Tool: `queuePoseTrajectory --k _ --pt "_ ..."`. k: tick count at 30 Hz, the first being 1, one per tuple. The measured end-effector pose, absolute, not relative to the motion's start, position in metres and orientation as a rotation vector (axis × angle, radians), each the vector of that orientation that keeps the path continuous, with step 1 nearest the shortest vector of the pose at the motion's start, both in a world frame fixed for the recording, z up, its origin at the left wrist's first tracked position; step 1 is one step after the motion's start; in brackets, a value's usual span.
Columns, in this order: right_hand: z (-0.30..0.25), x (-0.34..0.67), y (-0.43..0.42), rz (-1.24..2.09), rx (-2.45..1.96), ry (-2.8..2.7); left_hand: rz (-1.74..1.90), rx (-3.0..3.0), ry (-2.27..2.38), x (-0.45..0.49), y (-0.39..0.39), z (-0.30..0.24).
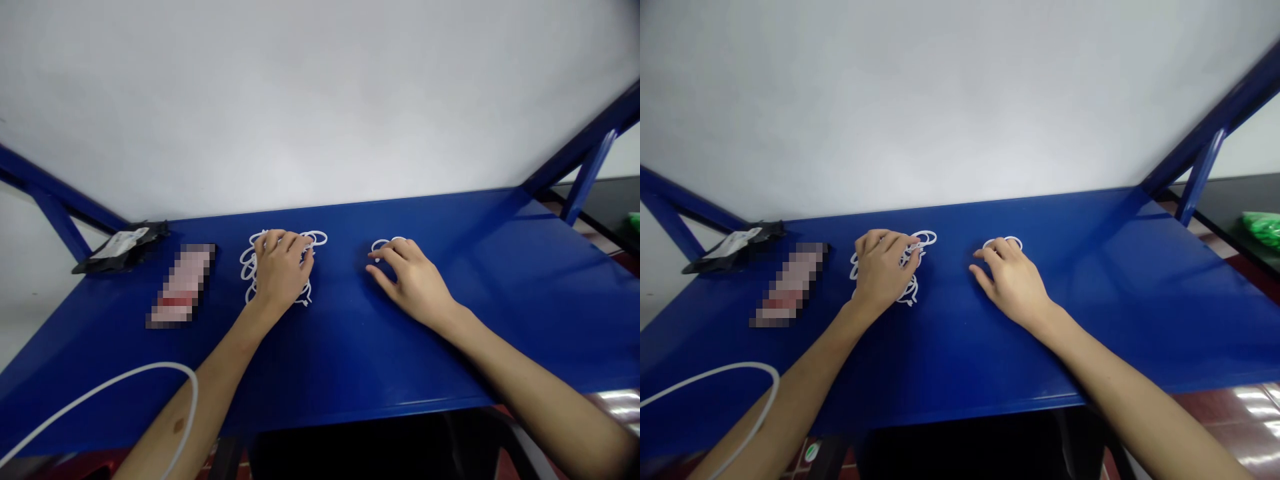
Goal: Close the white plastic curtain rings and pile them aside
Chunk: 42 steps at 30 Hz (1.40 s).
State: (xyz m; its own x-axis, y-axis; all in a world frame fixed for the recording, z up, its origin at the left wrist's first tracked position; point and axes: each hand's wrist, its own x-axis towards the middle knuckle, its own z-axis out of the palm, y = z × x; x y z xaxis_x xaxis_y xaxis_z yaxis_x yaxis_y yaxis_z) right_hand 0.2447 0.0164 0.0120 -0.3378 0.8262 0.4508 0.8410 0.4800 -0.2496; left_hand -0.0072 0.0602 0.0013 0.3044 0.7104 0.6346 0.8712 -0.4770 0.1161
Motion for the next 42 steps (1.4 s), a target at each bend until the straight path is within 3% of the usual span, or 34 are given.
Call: queuePoseTrajectory --k 9,15,25,42 --pt "0.017 0.238 0.006 0.150 -0.999 -2.165 -1.238 -2.767 -1.421 0.023 0.018 0.028" --pt "0.020 0.235 0.002 0.311 -1.048 -2.007 -1.455 -2.918 -1.603 0.021 0.017 0.030" --pt "0.017 0.231 0.000 0.442 -1.122 -1.898 -1.491 -2.862 -1.740 0.021 0.021 0.024" --pt "0.015 0.229 -0.001 0.524 -0.980 -1.993 -1.668 -2.695 -1.469 0.035 0.007 0.012"
